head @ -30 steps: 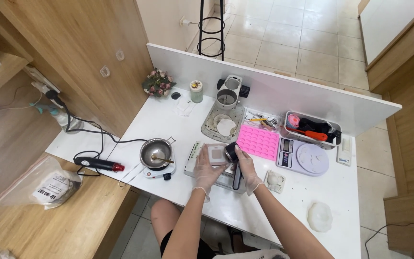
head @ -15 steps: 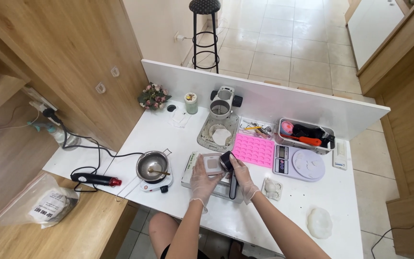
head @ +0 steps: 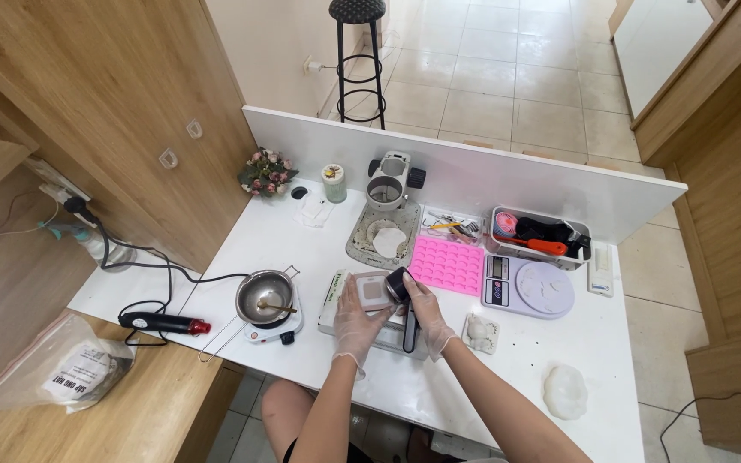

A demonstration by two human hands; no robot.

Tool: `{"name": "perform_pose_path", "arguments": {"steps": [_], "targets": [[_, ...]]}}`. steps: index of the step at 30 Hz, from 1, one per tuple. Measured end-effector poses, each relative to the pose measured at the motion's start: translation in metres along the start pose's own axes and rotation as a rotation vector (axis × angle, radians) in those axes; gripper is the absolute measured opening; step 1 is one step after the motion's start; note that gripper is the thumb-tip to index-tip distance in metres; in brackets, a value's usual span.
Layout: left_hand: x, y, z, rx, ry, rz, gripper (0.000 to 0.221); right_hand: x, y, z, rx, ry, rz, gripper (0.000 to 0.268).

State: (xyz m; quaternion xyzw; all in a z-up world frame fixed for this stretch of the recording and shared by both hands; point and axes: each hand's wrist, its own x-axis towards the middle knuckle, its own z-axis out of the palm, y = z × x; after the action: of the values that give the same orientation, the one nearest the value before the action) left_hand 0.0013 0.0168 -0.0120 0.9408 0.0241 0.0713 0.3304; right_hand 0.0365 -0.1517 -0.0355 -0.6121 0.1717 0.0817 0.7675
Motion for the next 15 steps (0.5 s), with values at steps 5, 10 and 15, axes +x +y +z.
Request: {"name": "perform_pose_path", "arguments": {"steps": [5,10,15], "targets": [[0.000,0.006,-0.003,0.002,-0.015,-0.005,0.126,-0.003,-0.006,0.000,0.004,-0.015,-0.019,0.057],[-0.001,0.013,-0.010,-0.015,-0.035,-0.047,0.127,0.007,0.005,-0.004,0.006,-0.004,-0.023,0.057],[-0.001,0.008,-0.006,-0.014,-0.023,-0.036,0.127,0.008,0.007,-0.004,0.021,-0.025,-0.018,0.057]]}}
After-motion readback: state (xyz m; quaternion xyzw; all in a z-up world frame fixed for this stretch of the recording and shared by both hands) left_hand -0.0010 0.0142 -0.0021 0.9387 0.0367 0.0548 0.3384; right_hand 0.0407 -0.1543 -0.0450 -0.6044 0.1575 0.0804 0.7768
